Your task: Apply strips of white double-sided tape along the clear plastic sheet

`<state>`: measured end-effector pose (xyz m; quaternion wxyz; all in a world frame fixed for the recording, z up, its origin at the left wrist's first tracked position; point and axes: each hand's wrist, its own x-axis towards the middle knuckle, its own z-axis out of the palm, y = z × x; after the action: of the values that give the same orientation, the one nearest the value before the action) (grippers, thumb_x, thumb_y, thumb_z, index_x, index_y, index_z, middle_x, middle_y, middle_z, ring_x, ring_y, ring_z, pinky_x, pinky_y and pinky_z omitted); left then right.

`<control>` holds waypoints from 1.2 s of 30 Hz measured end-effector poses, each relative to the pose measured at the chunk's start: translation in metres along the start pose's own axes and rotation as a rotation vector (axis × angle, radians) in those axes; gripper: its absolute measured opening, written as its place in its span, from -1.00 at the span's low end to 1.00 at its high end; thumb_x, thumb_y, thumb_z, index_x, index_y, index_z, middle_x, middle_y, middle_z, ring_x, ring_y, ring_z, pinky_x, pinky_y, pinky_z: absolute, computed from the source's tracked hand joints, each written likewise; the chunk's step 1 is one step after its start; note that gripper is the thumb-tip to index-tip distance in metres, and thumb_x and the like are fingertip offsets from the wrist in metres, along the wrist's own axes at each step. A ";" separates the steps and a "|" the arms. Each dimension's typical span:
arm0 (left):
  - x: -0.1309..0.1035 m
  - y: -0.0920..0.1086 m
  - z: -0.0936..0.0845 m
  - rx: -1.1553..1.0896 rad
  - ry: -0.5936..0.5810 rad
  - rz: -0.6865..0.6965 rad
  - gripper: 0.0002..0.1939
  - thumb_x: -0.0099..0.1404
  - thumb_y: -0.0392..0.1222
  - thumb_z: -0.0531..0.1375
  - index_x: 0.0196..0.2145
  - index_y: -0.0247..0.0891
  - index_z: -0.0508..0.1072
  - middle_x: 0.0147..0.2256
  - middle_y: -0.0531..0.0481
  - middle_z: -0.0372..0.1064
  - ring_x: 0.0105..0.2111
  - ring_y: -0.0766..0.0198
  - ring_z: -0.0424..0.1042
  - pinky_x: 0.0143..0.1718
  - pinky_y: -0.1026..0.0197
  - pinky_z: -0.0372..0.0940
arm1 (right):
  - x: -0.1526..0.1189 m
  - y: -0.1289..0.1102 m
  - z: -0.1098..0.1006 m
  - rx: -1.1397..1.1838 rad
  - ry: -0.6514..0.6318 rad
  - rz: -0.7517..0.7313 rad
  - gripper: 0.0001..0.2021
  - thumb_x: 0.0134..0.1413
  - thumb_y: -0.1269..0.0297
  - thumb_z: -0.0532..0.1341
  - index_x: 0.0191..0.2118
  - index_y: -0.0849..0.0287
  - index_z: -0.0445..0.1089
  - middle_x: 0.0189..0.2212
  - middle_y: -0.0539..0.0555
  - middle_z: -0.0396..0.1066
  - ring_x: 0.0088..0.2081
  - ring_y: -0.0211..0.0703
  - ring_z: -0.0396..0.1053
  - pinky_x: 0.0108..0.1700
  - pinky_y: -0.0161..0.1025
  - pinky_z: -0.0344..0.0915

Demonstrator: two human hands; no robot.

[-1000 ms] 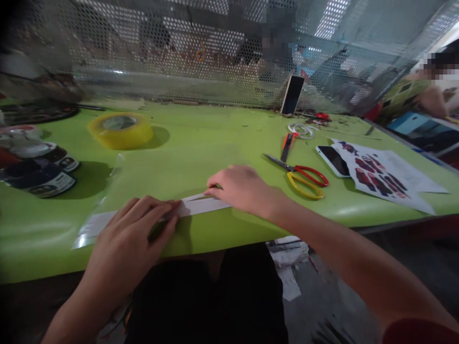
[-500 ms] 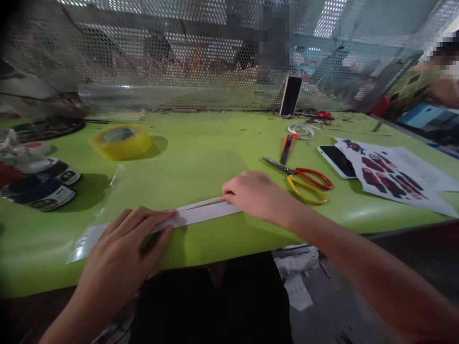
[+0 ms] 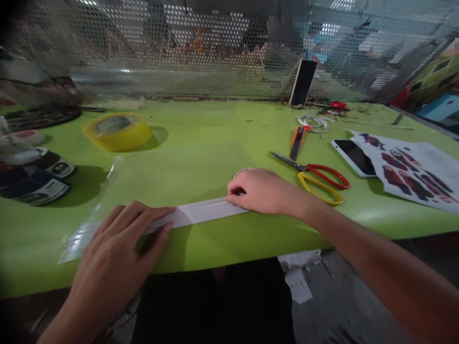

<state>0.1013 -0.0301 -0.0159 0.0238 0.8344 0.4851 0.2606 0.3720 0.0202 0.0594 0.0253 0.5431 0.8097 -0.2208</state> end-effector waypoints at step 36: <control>0.040 0.047 0.021 0.060 -0.131 0.267 -0.70 0.38 -0.43 0.04 -0.05 -0.32 0.49 -0.12 -0.07 0.44 -0.14 -0.02 0.36 -0.21 -0.10 0.26 | 0.014 0.003 -0.009 -0.001 -0.154 0.086 -0.71 0.19 0.06 0.19 -0.46 0.13 0.40 -0.55 -0.01 0.37 -0.52 -0.28 0.20 -0.44 -0.19 -0.04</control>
<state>0.1646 -0.0174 -0.0040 -0.0046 0.9070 0.3747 0.1919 0.3709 0.0371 0.0621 0.0971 0.5587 0.7814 -0.2604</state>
